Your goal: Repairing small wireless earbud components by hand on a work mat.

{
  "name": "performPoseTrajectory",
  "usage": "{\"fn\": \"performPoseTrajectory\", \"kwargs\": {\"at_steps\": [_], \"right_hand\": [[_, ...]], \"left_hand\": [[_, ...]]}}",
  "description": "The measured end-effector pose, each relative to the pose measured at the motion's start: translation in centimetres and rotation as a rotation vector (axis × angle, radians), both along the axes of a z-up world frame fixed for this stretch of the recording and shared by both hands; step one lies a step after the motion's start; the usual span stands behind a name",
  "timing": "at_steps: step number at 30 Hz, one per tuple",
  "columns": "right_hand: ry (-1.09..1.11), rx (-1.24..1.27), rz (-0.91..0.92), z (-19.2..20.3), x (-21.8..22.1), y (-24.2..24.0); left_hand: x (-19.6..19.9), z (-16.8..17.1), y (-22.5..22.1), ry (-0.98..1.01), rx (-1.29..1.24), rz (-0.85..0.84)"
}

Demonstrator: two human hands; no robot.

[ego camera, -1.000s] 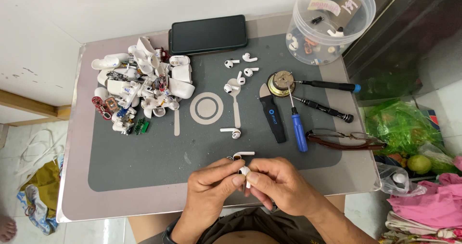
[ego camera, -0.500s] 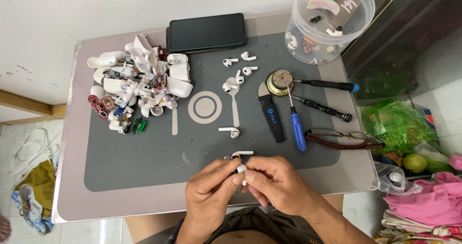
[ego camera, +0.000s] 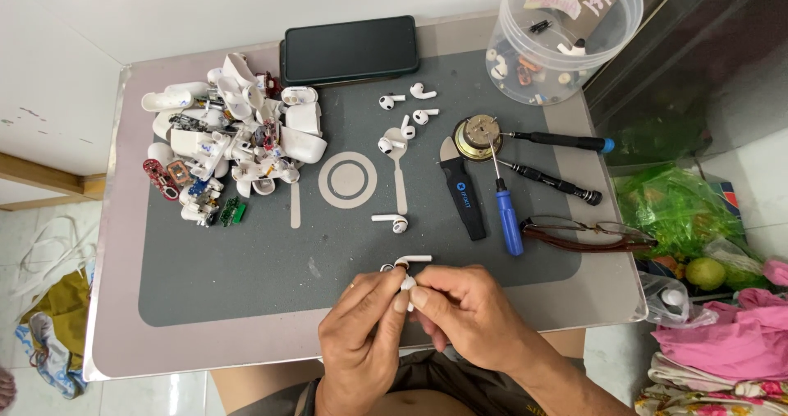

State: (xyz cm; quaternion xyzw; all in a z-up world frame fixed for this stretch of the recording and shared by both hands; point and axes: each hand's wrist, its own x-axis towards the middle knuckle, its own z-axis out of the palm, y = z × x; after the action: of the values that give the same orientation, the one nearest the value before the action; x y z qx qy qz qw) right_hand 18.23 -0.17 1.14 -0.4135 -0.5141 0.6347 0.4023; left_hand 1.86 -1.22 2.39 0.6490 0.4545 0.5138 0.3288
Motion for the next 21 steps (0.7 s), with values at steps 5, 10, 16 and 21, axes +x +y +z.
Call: {"fn": "performPoseTrajectory", "kwargs": {"at_steps": [5,10,16,21], "right_hand": [[-0.035,-0.009,-0.043,0.4,-0.5,-0.4],[-0.125,-0.023,-0.034,0.7,-0.6,0.0],[-0.060,0.017,0.010,0.8,-0.2,0.0],[-0.206,0.071,-0.066,1.8,-0.8,0.4]], "left_hand": [[0.3,0.2,-0.1,0.042,0.078,0.052],[-0.5,0.2,-0.1,-0.006,-0.023,-0.019],[-1.5,-0.6,0.5,-0.276,-0.239,-0.159],[-2.2,-0.6,0.8,-0.323,-0.278,-0.187]]}}
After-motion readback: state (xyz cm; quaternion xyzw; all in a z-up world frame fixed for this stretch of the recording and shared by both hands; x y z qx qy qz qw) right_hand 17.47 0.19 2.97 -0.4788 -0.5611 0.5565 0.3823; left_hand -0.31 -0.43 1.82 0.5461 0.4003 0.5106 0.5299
